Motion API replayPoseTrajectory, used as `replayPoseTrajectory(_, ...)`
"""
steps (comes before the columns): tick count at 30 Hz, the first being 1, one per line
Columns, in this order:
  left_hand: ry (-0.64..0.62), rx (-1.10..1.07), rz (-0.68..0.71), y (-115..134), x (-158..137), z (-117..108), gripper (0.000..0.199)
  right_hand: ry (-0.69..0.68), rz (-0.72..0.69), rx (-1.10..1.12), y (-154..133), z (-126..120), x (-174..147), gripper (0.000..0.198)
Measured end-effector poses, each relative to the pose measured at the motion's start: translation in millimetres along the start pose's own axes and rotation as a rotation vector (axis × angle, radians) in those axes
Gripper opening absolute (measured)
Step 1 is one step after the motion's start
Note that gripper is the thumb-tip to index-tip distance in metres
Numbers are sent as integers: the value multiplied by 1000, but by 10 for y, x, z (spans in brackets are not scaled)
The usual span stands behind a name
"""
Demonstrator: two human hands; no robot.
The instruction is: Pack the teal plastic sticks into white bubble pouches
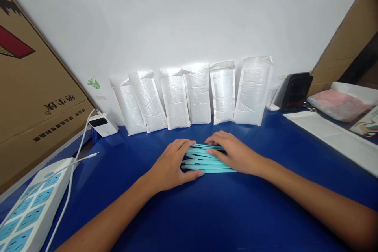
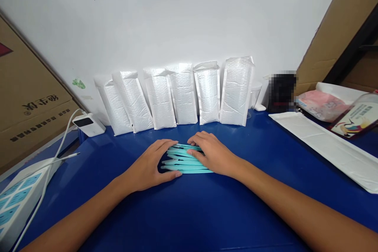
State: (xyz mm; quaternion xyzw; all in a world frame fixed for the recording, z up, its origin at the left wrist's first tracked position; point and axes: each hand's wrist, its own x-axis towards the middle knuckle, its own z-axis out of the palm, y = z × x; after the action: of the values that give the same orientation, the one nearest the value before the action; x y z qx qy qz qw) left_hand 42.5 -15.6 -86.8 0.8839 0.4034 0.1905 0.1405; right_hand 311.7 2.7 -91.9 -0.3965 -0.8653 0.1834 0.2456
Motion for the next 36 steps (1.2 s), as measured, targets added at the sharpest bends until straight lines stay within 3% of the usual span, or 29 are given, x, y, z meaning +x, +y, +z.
replayPoseTrajectory(5,-4,24,10,43,11,-8,72,-82,-22,49,-64,4,-2,40)
replayPoseTrajectory(15,8,21,15,67,15,-23,56,-98,-24,90,-59,-57,-4,37)
replayPoseTrajectory(21,12,56,24,76,23,-37,50,-184,-16,126,-160,-104,-33,51)
replayPoseTrajectory(31,0,75,29,65,13,-50,54,-138,19,66,-75,-221,-58,37)
replayPoseTrajectory(36,2,78,38,58,0,-51,55,-277,124,-31,-18,-423,-117,26)
